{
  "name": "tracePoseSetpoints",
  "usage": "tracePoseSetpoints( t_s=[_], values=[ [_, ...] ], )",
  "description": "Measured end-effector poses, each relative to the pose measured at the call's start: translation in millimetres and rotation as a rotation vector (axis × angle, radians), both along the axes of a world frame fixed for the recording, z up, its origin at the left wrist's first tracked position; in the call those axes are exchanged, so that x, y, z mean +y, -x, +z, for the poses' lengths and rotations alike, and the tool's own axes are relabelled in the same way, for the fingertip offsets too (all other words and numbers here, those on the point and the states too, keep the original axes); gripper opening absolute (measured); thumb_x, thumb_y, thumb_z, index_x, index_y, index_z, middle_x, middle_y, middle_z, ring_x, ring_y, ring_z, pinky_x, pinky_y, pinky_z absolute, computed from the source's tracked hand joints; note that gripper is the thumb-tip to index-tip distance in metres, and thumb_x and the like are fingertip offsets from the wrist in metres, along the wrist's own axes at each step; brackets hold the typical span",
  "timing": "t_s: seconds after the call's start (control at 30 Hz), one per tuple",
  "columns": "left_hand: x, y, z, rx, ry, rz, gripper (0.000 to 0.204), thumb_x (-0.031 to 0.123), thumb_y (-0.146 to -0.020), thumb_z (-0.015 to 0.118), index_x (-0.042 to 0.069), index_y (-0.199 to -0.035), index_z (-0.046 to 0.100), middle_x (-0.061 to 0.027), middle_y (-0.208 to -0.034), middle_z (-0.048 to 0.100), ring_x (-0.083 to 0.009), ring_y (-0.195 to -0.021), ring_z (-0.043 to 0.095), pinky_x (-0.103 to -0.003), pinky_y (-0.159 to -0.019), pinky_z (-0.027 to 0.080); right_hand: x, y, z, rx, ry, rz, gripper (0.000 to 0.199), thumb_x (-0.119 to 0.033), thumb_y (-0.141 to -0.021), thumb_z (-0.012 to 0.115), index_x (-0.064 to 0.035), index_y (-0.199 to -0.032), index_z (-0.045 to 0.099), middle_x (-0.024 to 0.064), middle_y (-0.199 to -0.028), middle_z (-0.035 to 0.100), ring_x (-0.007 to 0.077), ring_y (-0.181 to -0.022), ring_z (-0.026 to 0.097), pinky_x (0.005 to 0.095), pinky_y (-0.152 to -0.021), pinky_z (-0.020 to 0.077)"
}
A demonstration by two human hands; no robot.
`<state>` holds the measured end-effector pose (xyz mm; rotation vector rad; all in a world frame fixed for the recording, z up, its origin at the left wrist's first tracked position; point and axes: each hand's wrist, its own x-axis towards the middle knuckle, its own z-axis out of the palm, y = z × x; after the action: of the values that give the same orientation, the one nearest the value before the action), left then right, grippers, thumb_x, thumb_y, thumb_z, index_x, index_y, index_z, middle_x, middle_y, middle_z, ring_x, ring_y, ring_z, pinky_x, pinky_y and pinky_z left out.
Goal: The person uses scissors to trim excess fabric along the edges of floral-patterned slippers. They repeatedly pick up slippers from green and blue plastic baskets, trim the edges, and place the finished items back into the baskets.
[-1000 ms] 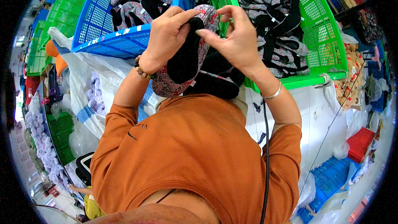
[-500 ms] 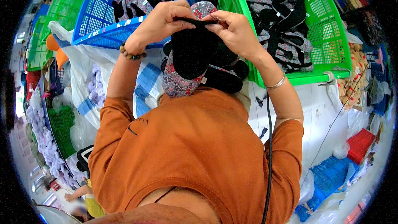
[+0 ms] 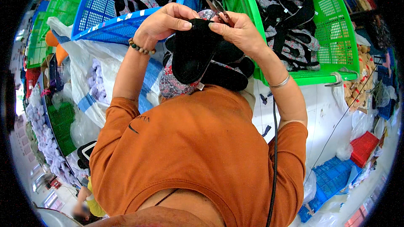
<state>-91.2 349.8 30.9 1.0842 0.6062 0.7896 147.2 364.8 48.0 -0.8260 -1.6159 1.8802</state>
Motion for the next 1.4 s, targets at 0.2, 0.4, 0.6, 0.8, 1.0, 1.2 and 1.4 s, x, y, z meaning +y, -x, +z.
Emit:
tracePoseSetpoints(
  t_s=[0.2,0.4,0.6,0.8,1.0,1.2,1.4],
  values=[
    [3.3,0.0,-22.0,-0.048,0.029,0.04,0.024,0.005,-0.076,0.068,-0.003,-0.099,0.065,-0.0072,-0.093,0.067,-0.0127,-0.082,0.062,-0.024,-0.078,0.049,2.1,0.8,-15.1,-0.161,-0.365,-0.078,0.025,-0.026,-0.082,0.069,-0.0024,-0.081,0.06,-0.0043,-0.06,0.047,0.0046,-0.055,0.042,0.0217,-0.048,0.0338],
    [-12.3,-12.5,-20.6,-0.066,0.162,0.139,0.023,0.004,-0.078,0.067,-0.002,-0.1,0.064,-0.0078,-0.093,0.067,-0.0123,-0.083,0.062,-0.023,-0.077,0.049,-11.3,-4.0,6.2,-0.567,-0.835,-0.041,0.034,-0.031,-0.078,0.07,0.0,-0.075,0.057,0.0108,-0.063,0.055,0.0257,-0.055,0.053,0.0334,-0.052,0.042],
    [-14.1,-22.8,-22.3,-0.059,0.213,0.223,0.018,0.004,-0.077,0.067,-0.001,-0.095,0.068,-0.0051,-0.086,0.067,-0.01,-0.076,0.06,-0.02,-0.072,0.046,-19.7,-7.8,0.0,-0.711,-1.125,-0.13,0.04,-0.042,-0.079,0.065,-0.0037,-0.075,0.055,0.0126,-0.07,0.058,0.0319,-0.062,0.058,0.0377,-0.052,0.0459],
    [-13.3,-22.3,-24.0,0.022,0.152,0.224,0.019,0.005,-0.079,0.067,0.0,-0.097,0.066,-0.0054,-0.09,0.067,-0.0103,-0.08,0.061,-0.021,-0.075,0.046,-23.7,-8.2,0.1,-0.829,-1.24,-0.214,0.042,-0.047,-0.084,0.056,-0.0062,-0.073,0.054,0.0103,-0.069,0.058,0.0293,-0.059,0.059,0.0372,-0.048,0.0453],
    [-19.2,-28.2,-17.6,0.048,0.162,0.271,0.019,0.005,-0.078,0.068,0.0,-0.096,0.066,-0.0035,-0.088,0.066,-0.0092,-0.078,0.059,-0.021,-0.074,0.045,-22.5,-10.3,7.2,-0.829,-1.232,-0.204,0.041,-0.045,-0.085,0.054,-0.0084,-0.068,0.055,0.0083,-0.064,0.057,0.0285,-0.055,0.058,0.0375,-0.045,0.0438],
    [-19.9,-32.9,-12.3,0.068,0.175,0.272,0.019,0.004,-0.078,0.066,-0.001,-0.097,0.065,-0.0046,-0.09,0.065,-0.0099,-0.079,0.059,-0.021,-0.075,0.046,-18.2,-14.0,13.0,-0.842,-1.221,-0.148,0.041,-0.043,-0.088,0.051,-0.0072,-0.069,0.055,0.0093,-0.062,0.053,0.0287,-0.054,0.055,0.0366,-0.046,0.0405],
    [-19.5,-38.7,-16.3,0.069,0.157,0.322,0.018,0.0,-0.078,0.063,-0.005,-0.095,0.066,-0.0085,-0.085,0.067,-0.012,-0.074,0.061,-0.022,-0.07,0.049,-14.6,-13.4,15.9,-0.91,-1.421,-0.201,0.044,-0.046,-0.086,0.052,-0.0084,-0.064,0.054,0.0073,-0.06,0.055,0.0276,-0.052,0.057,0.0355,-0.041,0.0415]
  ],
)
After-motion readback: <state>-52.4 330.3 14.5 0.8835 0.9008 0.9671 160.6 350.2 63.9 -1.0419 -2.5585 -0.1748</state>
